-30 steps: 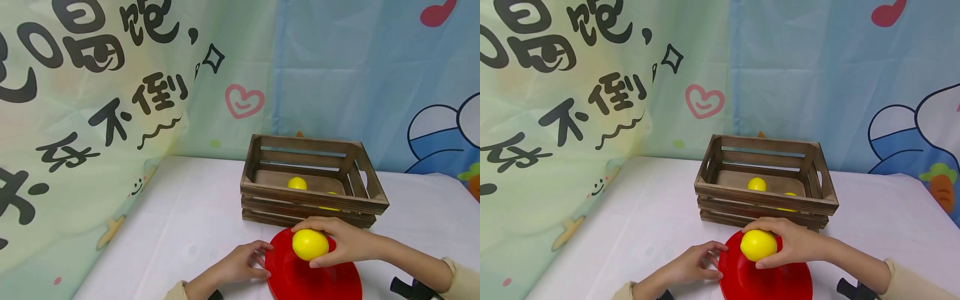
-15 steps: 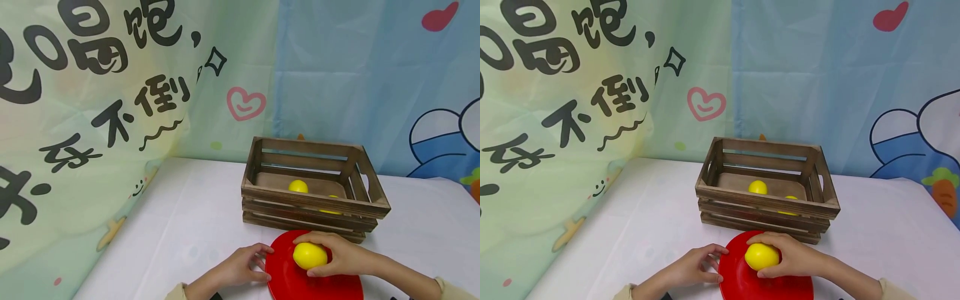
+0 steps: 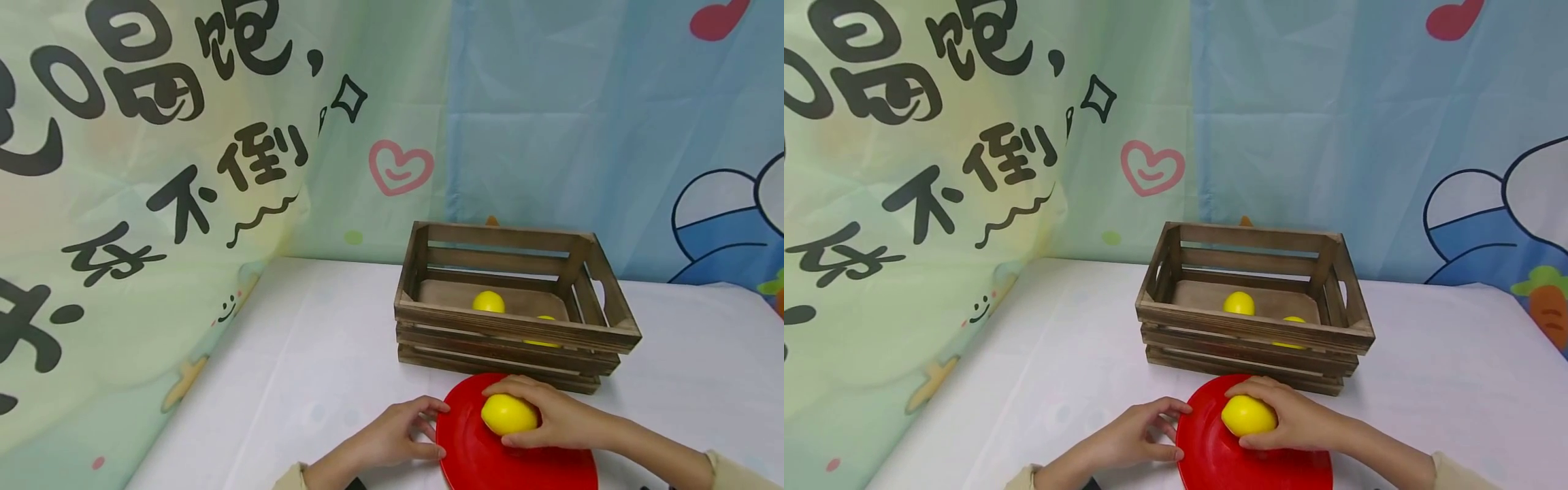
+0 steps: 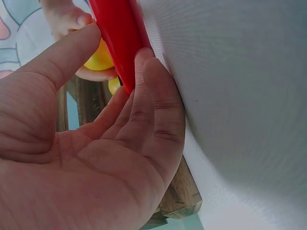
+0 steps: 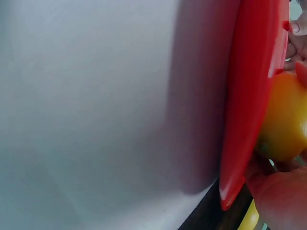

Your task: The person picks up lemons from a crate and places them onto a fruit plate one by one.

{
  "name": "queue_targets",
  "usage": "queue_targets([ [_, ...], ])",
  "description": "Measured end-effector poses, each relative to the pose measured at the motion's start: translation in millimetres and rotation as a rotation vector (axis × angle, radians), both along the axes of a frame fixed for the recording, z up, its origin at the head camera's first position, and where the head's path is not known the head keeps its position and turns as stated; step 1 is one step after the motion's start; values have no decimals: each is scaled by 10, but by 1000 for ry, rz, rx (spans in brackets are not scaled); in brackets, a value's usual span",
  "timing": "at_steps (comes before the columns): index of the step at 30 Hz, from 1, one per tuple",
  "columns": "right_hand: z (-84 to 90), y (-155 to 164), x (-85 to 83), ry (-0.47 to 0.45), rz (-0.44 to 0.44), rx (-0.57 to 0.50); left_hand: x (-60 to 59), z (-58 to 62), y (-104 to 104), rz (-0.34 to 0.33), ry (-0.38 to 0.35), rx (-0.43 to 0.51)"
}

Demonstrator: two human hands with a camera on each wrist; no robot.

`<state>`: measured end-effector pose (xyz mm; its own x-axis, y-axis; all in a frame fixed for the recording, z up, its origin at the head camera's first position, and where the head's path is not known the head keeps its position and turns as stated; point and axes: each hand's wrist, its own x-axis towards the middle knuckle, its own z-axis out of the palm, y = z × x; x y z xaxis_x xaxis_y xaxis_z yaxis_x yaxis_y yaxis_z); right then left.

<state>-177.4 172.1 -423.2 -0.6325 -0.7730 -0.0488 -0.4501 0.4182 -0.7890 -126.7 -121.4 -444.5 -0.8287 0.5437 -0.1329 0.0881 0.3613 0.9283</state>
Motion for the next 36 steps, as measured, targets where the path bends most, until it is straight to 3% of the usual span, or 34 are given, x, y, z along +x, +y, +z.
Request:
queue_targets([
  [12,-32,20,-16,100,22,-74,-6,0,7,3,0,-17],
  [24,-20,73,-60,-9,16,-132,-5,9,14,10,-19,-18],
  [36,81,121,-22,70,0,-197,2,18,23,24,-29,-34],
])
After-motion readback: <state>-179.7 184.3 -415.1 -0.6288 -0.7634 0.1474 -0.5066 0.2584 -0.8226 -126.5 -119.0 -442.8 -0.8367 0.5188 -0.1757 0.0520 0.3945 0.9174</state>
